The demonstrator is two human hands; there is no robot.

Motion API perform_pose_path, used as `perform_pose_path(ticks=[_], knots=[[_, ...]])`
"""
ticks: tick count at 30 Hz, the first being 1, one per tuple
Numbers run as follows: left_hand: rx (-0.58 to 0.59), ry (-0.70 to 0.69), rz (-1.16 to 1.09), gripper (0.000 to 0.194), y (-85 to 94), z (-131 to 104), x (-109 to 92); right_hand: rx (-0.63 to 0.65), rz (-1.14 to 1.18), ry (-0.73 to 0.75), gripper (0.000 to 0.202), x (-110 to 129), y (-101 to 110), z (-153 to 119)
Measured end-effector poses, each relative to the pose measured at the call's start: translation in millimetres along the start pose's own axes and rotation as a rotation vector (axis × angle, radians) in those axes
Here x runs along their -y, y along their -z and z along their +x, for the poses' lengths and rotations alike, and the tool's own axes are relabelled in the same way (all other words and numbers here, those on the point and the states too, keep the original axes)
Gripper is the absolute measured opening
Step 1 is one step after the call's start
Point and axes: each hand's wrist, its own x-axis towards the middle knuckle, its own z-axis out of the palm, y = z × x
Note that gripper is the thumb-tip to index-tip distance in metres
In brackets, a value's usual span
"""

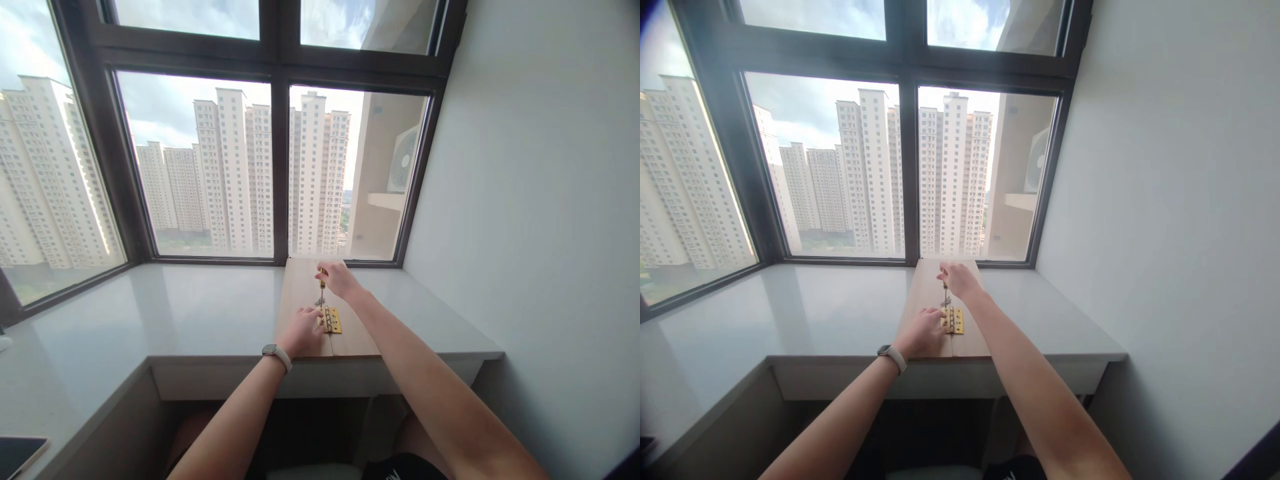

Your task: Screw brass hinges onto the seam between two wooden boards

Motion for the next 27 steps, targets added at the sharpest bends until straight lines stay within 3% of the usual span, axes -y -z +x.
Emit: perform_pose_path(ticks=[4,12,18,27], knots=[[-0.002,-0.056,0.092,0.041,-2.1,-17,-11,-0.011,-0.02,-0.019,0.009,-5,-4,0],[-0.037,-0.086,0.133,0.038,-3.0,-21,-15,0.138,-0.05,0.073,0.034,-8,8,0],[-0.043,-0.083,0.096,0.036,-0.8,-23,-18,0.132,-0.116,0.018,0.009,6,11,3],[-0.051,-0.079,0.079,0.036,1.3,-23,-19,0.076,-0.078,-0.018,0.005,6,11,3]])
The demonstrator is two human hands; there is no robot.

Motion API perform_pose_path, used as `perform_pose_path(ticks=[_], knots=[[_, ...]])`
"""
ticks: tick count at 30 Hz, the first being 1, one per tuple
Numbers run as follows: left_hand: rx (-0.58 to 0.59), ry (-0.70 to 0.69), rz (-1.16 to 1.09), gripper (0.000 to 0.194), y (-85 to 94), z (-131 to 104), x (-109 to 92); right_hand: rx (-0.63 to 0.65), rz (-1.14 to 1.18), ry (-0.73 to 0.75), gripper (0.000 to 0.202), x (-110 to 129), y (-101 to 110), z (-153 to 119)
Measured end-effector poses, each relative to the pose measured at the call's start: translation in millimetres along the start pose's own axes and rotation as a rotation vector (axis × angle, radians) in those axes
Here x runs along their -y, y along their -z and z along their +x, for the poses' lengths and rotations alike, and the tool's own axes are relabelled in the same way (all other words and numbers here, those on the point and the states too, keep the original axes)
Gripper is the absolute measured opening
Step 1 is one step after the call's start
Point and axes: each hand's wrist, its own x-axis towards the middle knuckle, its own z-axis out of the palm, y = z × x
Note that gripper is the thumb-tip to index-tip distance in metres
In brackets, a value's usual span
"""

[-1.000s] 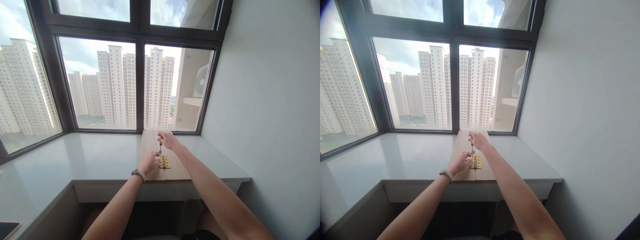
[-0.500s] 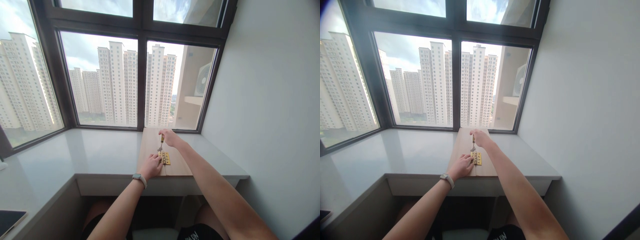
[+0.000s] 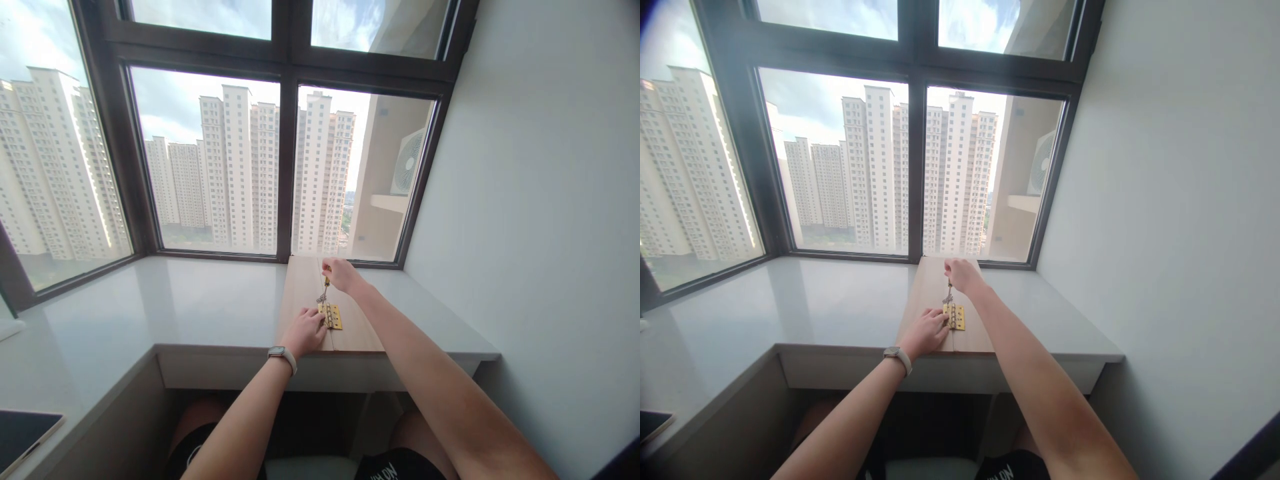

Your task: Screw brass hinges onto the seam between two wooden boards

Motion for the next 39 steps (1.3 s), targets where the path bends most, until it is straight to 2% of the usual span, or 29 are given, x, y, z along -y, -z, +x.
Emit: perform_pose_path(ticks=[10,18,25,32,39], knots=[[0.011,-0.002,-0.034,0.038,1.4,-0.5,0.1,0.131,0.034,0.037,0.024,-2.0,3.6,1.1],[0.015,0.009,-0.071,0.034,1.4,-1.1,-0.3,0.046,0.015,-0.004,0.007,0.7,0.4,-1.3],[0.014,0.0,-0.05,0.036,0.5,0.0,0.0,-0.044,0.027,0.013,0.007,-2.3,-1.6,-3.6],[0.028,-0.018,-0.012,0.041,-2.0,0.6,3.2,0.078,0.062,0.052,0.022,-2.8,-1.6,-0.2],[0.036,-0.011,0.0,0.043,-5.7,-0.2,7.9,0.083,0.063,0.011,0.024,-4.1,-4.3,2.1]])
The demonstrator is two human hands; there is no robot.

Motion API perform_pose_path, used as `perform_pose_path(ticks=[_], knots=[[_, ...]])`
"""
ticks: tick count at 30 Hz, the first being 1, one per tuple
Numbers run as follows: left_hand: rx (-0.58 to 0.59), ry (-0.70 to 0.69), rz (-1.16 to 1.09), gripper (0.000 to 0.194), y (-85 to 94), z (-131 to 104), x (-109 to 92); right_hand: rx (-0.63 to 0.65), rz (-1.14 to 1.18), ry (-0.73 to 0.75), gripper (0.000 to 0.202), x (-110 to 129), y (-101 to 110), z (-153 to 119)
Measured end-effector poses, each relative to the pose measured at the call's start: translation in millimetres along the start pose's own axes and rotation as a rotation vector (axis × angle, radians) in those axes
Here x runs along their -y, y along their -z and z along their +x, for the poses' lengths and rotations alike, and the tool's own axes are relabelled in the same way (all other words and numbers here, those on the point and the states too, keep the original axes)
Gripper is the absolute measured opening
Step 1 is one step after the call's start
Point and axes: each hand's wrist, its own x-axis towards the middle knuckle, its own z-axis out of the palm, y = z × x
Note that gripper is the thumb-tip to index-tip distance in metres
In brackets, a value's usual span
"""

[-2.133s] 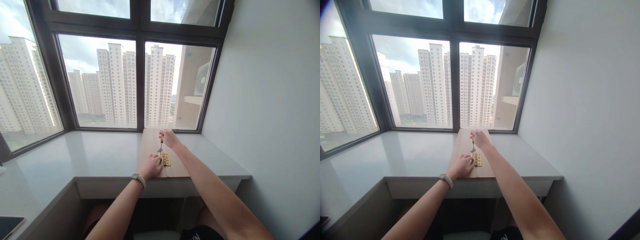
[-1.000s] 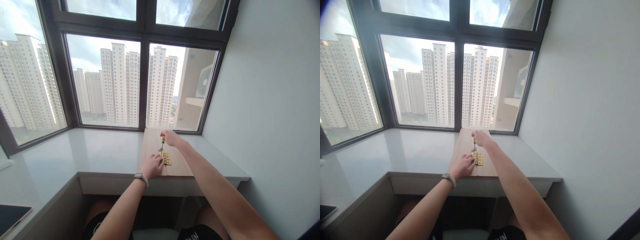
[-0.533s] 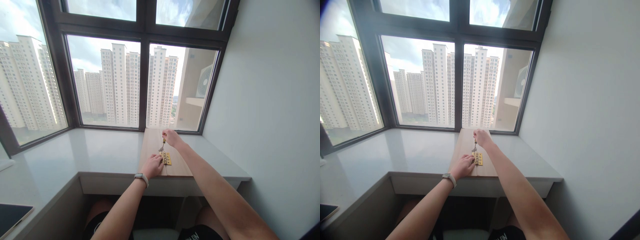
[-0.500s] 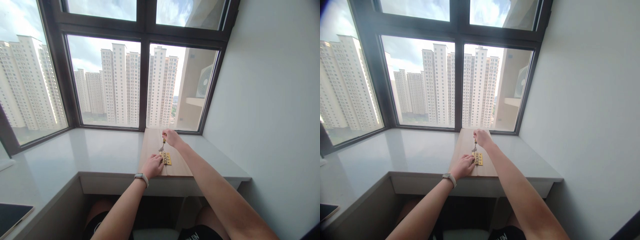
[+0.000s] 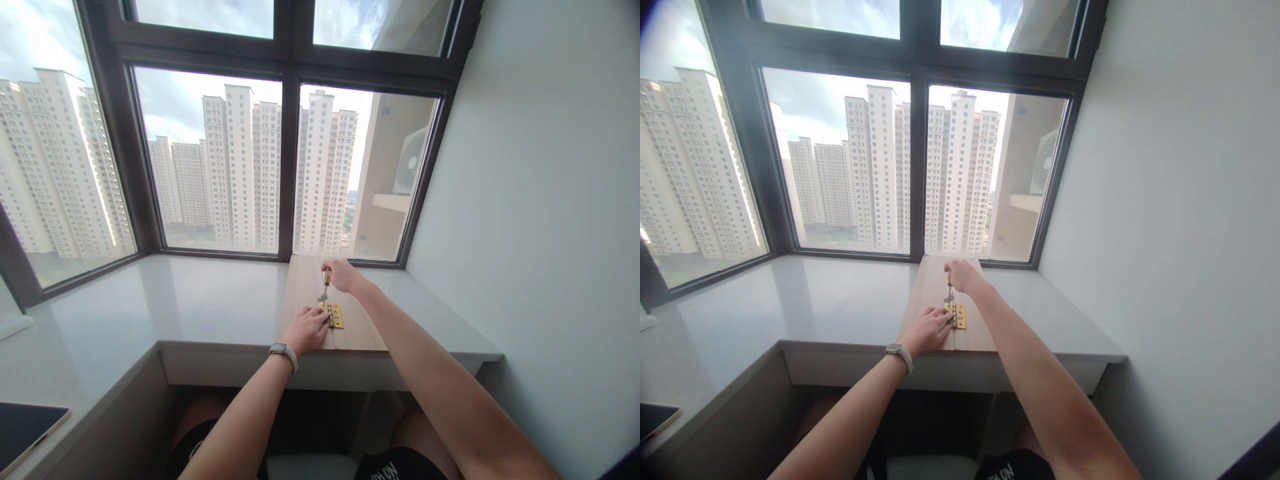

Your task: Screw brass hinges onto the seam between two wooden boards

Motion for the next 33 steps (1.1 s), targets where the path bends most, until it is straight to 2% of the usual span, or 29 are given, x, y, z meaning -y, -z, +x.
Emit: perform_pose_path(ticks=[16,25,33], knots=[[-0.016,0.0,-0.017,0.046,-0.9,-0.1,-1.1,-0.088,0.01,0.025,0.012,5.4,1.4,-4.2],[0.128,0.021,0.139,0.049,3.9,0.1,-4.8,-0.086,0.038,0.038,0.01,1.4,-2.2,-2.5],[0.087,0.007,0.151,0.047,2.3,-0.7,-7.7,-0.107,0.025,0.044,0.01,0.8,-2.2,-3.3]])
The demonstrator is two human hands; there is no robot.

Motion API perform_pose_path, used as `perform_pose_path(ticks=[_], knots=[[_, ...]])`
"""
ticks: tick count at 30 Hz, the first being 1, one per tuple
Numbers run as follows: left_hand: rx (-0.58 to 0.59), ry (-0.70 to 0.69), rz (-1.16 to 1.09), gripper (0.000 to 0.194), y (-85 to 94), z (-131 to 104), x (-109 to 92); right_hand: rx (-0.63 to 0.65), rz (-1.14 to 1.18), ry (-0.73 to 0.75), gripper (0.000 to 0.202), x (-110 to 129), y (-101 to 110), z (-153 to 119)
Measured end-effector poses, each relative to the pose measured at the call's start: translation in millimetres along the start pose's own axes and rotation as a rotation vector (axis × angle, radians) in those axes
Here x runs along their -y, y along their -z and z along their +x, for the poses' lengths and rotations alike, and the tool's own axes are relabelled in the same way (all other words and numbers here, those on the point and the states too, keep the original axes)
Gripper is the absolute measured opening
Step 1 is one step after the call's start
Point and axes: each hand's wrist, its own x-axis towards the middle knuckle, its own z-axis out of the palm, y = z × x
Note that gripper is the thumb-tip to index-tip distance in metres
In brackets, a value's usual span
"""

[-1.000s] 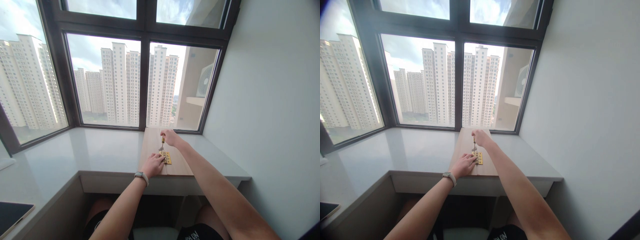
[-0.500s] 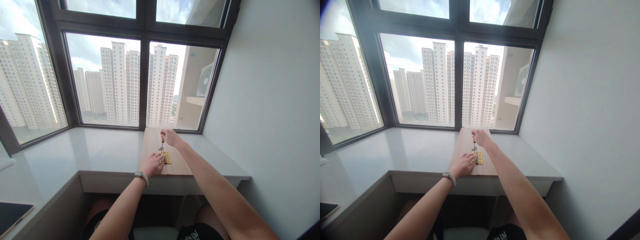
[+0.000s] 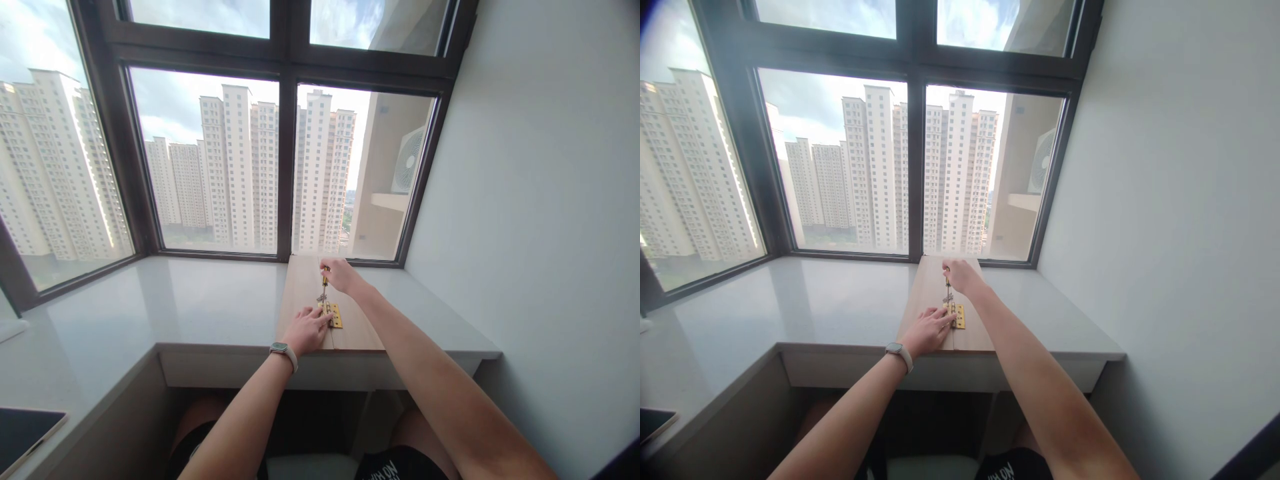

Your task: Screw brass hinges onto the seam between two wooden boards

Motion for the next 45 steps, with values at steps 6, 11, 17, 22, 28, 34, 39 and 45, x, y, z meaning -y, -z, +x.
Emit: perform_pose_path(ticks=[6,11,17,22,28,34,39,45], knots=[[0.013,0.006,0.007,0.047,1.8,2,0,0.006,0.003,-0.015,0.011,4,3,-2],[0.036,0.015,-0.019,0.048,3.5,9,-2,0.012,0.002,-0.017,0.011,3,2,-2],[0.0,0.047,-0.02,0.045,-2.9,12,-6,0.006,0.001,-0.019,0.011,0,0,0],[-0.009,0.047,-0.018,0.043,-5.0,9,-6,0.001,-0.001,-0.021,0.012,0,0,-1],[0.007,0.042,-0.003,0.042,-3.6,9,-6,0.003,0.001,-0.022,0.012,0,-1,0],[0.04,0.059,-0.019,0.042,-3.0,9,-6,0.003,0.006,-0.027,0.011,-1,-2,0],[0.037,0.06,-0.035,0.042,-1.7,9,-6,0.0,0.0,-0.023,0.012,1,1,-1],[0.048,0.03,-0.042,0.042,4.3,7,-4,0.006,-0.006,-0.031,0.014,2,1,-1]])
